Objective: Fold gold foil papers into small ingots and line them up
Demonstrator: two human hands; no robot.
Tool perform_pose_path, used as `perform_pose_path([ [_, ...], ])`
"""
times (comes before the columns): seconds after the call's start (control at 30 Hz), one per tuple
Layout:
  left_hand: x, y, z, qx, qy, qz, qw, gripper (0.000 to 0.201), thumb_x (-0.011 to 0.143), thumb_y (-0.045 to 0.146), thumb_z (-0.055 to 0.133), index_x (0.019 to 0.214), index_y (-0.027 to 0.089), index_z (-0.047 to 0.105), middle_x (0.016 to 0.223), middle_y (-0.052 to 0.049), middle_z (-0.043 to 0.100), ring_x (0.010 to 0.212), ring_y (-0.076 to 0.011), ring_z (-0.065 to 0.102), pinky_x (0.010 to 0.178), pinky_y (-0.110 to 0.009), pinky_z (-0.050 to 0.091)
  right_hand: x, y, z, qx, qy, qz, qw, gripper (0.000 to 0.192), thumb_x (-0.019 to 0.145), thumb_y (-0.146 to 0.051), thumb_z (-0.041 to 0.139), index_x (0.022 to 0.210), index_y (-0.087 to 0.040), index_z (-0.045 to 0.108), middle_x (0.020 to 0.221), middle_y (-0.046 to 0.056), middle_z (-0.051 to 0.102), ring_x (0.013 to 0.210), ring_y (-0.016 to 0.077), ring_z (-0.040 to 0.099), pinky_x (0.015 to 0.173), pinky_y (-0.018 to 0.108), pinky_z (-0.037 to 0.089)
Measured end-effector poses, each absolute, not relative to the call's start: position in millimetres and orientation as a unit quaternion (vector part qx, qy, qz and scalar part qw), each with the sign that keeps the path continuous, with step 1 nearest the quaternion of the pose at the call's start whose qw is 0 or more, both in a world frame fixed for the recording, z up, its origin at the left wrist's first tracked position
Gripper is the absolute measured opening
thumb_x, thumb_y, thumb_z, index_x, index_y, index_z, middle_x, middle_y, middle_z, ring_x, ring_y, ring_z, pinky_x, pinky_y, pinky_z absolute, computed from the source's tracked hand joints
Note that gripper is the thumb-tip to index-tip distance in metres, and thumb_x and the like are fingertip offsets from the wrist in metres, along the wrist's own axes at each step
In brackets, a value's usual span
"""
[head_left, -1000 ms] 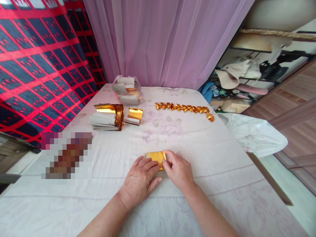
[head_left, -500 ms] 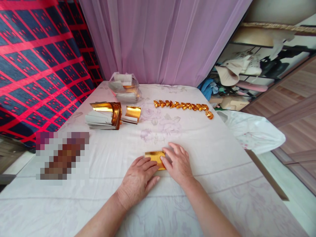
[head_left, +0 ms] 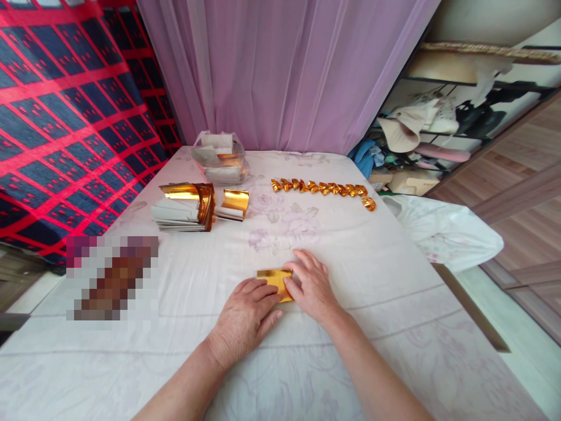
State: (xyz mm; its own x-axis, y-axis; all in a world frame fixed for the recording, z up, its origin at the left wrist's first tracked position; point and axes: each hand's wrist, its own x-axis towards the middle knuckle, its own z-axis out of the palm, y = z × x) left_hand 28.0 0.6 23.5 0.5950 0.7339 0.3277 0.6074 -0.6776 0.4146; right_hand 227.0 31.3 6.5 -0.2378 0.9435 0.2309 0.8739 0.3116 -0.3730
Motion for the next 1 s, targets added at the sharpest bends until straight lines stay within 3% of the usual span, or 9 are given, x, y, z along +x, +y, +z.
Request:
perform_pose_path([
  [0.1,28,1,24,0.883,0.38,0.24,0.132,0.025,0.093,0.031,0.054,0.11,0.021,0.068,0.106,-0.007,0.073,0.105,-0.0268,0.063,0.093,-0.047,0.05,227,34,10,-0.575,-0.786,0.102,0.202,0.017,0.082,-0.018,0.058,0.094,-0.023,0.068,0.133,0.01,0.057,0.131,0.0301,0.043,0.101,0.048,0.038],
  [0.27,27,1,25,0.882,0.379,0.242,0.142,0.024,0.093,0.031,0.054,0.11,0.021,0.069,0.105,-0.007,0.073,0.106,-0.0259,0.062,0.094,-0.046,0.05,227,39,19,-0.58,-0.79,0.113,0.162,0.033,0.079,-0.019,0.061,0.111,-0.023,0.066,0.144,0.013,0.047,0.137,0.0316,0.036,0.104,0.05,0.036],
  [0.43,26,1,21,0.881,0.379,0.245,0.143,0.024,0.094,0.031,0.052,0.108,0.022,0.07,0.105,-0.006,0.073,0.106,-0.0257,0.062,0.094,-0.045,0.049,225,43,20,-0.584,-0.787,0.129,0.154,0.017,0.078,-0.017,0.061,0.092,-0.022,0.067,0.142,0.011,0.05,0.139,0.0303,0.034,0.105,0.049,0.035],
  [0.53,26,1,21,0.877,0.38,0.252,0.15,0.024,0.094,0.03,0.052,0.11,0.023,0.069,0.106,-0.006,0.072,0.105,-0.0242,0.063,0.094,-0.044,0.05,224,42,14,-0.558,-0.796,0.119,0.201,0.013,0.076,-0.015,0.059,0.085,-0.021,0.065,0.137,0.011,0.054,0.138,0.03,0.036,0.104,0.049,0.036],
  [0.63,24,3,22,0.86,0.397,0.289,0.14,0.021,0.095,0.026,0.051,0.109,0.022,0.067,0.111,-0.007,0.069,0.105,-0.0226,0.062,0.094,-0.042,0.05,225,41,10,-0.508,-0.806,0.117,0.281,0.013,0.077,-0.014,0.055,0.083,-0.022,0.062,0.125,0.01,0.063,0.125,0.0264,0.05,0.101,0.044,0.04],
  [0.7,21,5,22,0.827,0.441,0.332,0.109,0.02,0.094,0.024,0.051,0.109,0.021,0.064,0.116,-0.009,0.065,0.107,-0.0233,0.06,0.093,-0.042,0.05,225,39,9,-0.493,-0.801,0.13,0.314,0.014,0.079,-0.014,0.053,0.085,-0.023,0.062,0.108,0.007,0.07,0.105,0.0221,0.062,0.092,0.037,0.046],
  [0.8,15,9,19,0.766,0.523,0.367,0.067,0.028,0.092,0.03,0.055,0.118,0.02,0.057,0.121,-0.012,0.061,0.11,-0.0267,0.058,0.094,-0.045,0.048,223,37,9,-0.507,-0.788,0.138,0.321,0.013,0.081,-0.017,0.052,0.085,-0.024,0.062,0.082,0.002,0.071,0.077,0.0181,0.065,0.077,0.031,0.048],
  [0.9,9,14,14,0.748,0.558,0.351,0.082,0.041,0.088,0.04,0.061,0.123,0.019,0.053,0.11,-0.011,0.066,0.102,-0.028,0.061,0.093,-0.049,0.047,219,35,10,-0.506,-0.781,0.145,0.336,0.01,0.081,-0.019,0.052,0.084,-0.023,0.061,0.076,0.002,0.07,0.07,0.0173,0.064,0.072,0.029,0.048],
  [1.0,6,16,10,0.728,0.576,0.348,0.128,0.04,0.086,0.044,0.063,0.116,0.019,0.057,0.095,-0.007,0.07,0.09,-0.0258,0.064,0.088,-0.047,0.049,214,35,10,-0.495,-0.765,0.179,0.372,0.011,0.081,-0.019,0.052,0.09,-0.022,0.059,0.081,0.003,0.07,0.073,0.0173,0.066,0.073,0.029,0.05],
])
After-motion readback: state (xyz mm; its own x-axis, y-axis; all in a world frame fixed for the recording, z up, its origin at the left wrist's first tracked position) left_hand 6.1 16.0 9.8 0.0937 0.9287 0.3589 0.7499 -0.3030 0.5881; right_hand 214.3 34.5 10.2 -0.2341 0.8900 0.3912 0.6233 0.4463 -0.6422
